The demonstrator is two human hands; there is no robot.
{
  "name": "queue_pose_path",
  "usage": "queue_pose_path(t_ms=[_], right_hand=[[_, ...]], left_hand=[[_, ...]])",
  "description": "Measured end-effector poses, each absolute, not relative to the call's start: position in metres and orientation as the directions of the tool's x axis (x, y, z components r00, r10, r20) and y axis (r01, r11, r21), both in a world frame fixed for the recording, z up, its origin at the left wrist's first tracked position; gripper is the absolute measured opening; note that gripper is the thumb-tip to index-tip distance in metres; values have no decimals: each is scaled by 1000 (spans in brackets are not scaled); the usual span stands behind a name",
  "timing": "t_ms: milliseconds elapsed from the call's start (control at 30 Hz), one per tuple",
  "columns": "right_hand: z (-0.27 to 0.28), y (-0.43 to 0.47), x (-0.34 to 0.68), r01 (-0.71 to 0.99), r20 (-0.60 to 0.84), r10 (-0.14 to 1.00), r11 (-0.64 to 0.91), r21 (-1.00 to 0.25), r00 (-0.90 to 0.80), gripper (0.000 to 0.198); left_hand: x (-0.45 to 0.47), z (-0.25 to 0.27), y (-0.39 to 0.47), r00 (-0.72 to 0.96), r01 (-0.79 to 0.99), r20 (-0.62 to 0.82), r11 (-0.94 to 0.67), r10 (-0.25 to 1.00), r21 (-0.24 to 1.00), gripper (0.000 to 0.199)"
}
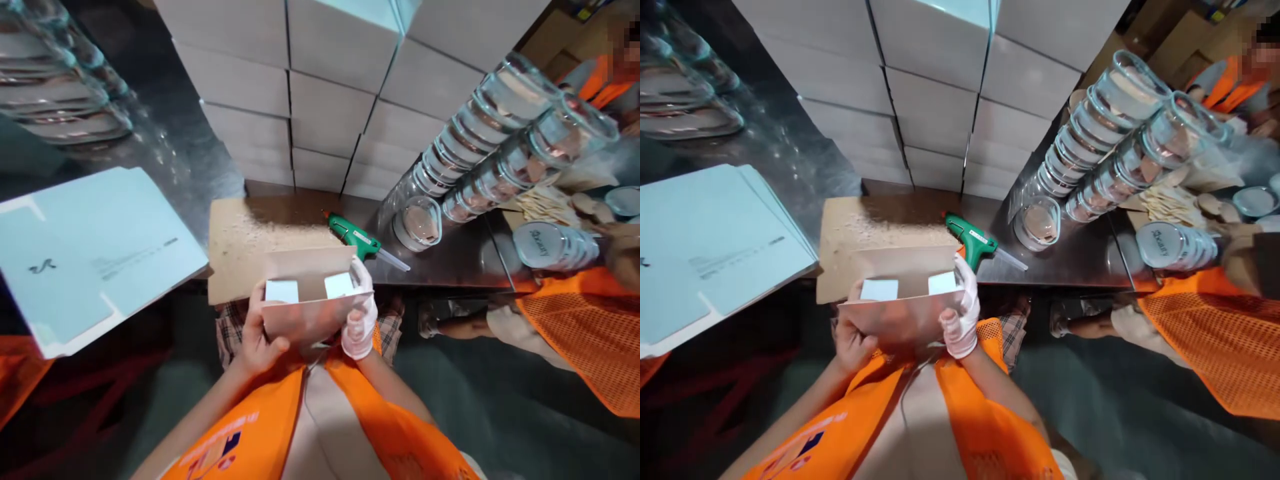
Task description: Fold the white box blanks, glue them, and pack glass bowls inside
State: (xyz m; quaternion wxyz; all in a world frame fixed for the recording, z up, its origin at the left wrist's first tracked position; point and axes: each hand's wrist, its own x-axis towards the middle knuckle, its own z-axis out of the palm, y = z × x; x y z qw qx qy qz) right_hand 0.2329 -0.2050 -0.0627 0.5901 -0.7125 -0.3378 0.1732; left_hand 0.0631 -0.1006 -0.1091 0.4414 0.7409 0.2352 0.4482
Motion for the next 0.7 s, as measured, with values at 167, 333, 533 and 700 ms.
queue_pose_path(t_ms=[167, 333, 533, 700], right_hand=[[-59, -198, 229, 292, 266, 494, 25, -956, 828, 63], [-51, -207, 269, 302, 113, 562, -256, -918, 819, 39], [-35, -181, 328, 214, -303, 459, -779, -590, 835, 35], [-45, -174, 342, 9, -370, 476, -623, -783, 798, 20]], left_hand=[[68, -97, -100, 497, -74, 560, -611, 663, 788, 52], [42, -89, -74, 551, 11, 586, -707, 594, 707, 23], [25, -94, -46, 418, 72, 543, -622, 729, 780, 25], [34, -102, -49, 386, 73, 543, -612, 746, 788, 23]])
